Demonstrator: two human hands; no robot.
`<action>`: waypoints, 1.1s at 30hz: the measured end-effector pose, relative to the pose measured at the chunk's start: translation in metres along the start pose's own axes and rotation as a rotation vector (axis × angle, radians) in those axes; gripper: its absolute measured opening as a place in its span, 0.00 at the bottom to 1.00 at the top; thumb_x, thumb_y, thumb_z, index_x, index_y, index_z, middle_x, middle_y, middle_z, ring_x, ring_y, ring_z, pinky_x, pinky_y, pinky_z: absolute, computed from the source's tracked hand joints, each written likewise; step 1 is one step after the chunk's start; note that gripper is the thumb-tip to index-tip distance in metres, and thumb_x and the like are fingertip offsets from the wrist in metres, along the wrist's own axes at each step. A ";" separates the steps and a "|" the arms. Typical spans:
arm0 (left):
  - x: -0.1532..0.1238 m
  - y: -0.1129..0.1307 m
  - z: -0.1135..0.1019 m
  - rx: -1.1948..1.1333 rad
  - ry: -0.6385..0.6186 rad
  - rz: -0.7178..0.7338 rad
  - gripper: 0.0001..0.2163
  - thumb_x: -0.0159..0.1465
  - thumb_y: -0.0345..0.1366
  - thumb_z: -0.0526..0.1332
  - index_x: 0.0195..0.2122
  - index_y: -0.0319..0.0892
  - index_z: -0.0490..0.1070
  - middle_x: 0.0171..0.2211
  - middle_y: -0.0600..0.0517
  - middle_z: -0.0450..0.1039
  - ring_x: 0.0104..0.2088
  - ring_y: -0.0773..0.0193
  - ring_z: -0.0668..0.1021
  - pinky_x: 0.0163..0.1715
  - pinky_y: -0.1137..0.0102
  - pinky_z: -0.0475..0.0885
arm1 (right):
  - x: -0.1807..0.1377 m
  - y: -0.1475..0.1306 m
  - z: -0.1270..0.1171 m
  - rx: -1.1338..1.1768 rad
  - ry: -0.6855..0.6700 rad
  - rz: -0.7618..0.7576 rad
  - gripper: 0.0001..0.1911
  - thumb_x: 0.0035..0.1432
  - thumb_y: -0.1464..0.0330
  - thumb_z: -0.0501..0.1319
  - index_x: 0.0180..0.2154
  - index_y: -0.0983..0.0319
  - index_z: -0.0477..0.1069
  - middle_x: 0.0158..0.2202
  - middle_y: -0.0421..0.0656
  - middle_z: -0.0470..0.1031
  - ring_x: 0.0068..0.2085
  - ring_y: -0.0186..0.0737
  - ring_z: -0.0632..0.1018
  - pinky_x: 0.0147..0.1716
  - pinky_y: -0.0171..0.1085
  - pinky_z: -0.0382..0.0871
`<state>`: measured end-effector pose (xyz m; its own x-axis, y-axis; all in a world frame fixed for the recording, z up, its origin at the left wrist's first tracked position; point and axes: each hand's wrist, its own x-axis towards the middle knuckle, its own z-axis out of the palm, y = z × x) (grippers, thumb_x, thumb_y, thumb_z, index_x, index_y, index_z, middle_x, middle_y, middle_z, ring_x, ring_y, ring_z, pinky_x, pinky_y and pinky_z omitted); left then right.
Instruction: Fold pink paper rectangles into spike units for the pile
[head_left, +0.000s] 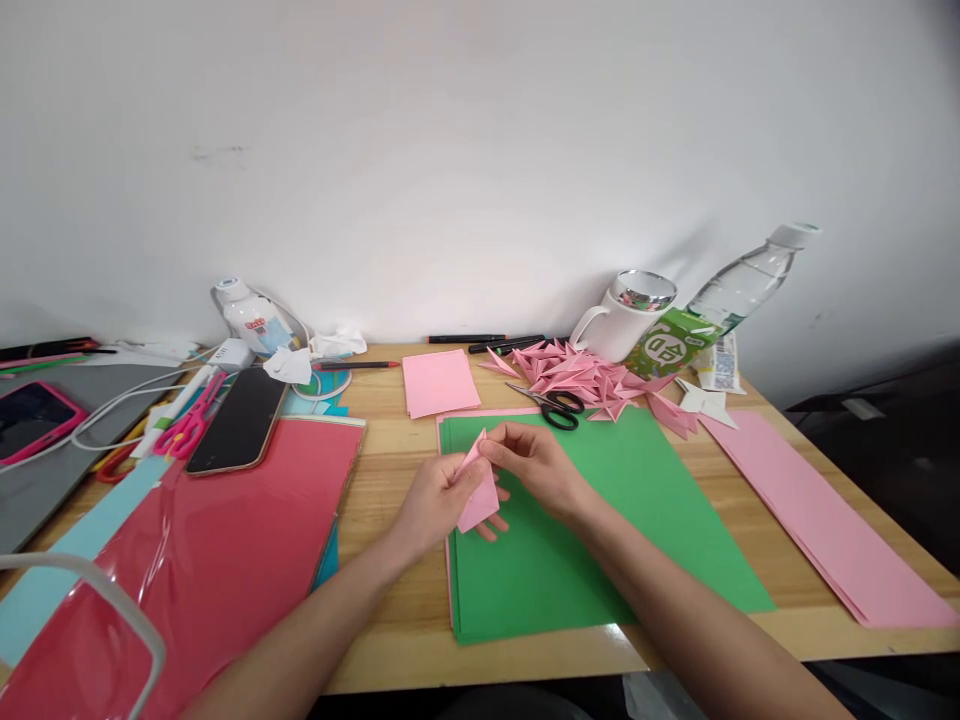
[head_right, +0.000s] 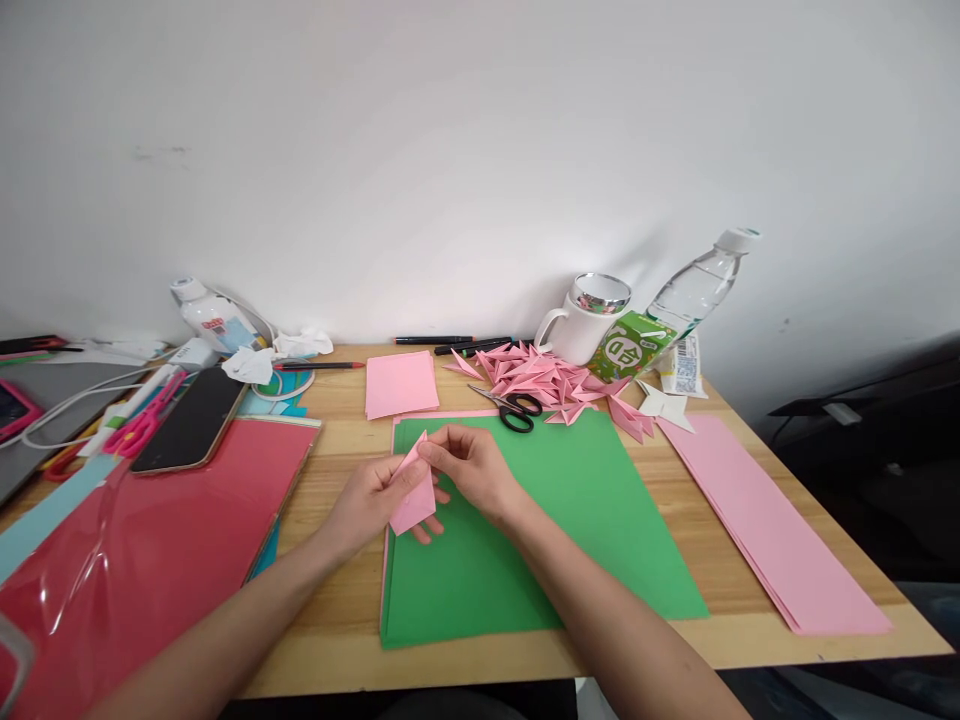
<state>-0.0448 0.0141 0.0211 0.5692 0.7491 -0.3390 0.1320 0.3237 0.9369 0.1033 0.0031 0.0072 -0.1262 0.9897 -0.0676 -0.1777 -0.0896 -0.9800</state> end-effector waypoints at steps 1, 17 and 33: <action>0.000 0.000 0.000 0.027 -0.014 0.013 0.21 0.56 0.55 0.56 0.30 0.38 0.65 0.27 0.46 0.75 0.21 0.62 0.77 0.18 0.71 0.70 | 0.000 0.000 0.000 -0.015 0.014 -0.017 0.18 0.48 0.56 0.64 0.24 0.64 0.66 0.21 0.37 0.67 0.21 0.28 0.65 0.21 0.31 0.58; 0.003 -0.004 -0.004 0.244 0.149 0.185 0.20 0.57 0.51 0.56 0.18 0.42 0.55 0.15 0.59 0.54 0.15 0.71 0.65 0.13 0.76 0.60 | -0.001 -0.006 0.003 -0.147 0.056 0.017 0.20 0.47 0.53 0.63 0.23 0.64 0.66 0.22 0.36 0.63 0.25 0.30 0.63 0.27 0.32 0.57; 0.002 -0.003 -0.008 0.407 0.444 0.397 0.18 0.60 0.44 0.55 0.17 0.41 0.56 0.17 0.58 0.49 0.20 0.71 0.56 0.19 0.74 0.52 | -0.001 -0.005 0.007 -0.236 0.047 0.085 0.08 0.44 0.66 0.60 0.19 0.63 0.66 0.18 0.34 0.63 0.22 0.28 0.61 0.22 0.31 0.54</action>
<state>-0.0504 0.0192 0.0170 0.2651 0.9576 0.1124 0.3245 -0.1984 0.9248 0.0974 0.0020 0.0139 -0.0841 0.9843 -0.1551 0.0653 -0.1498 -0.9865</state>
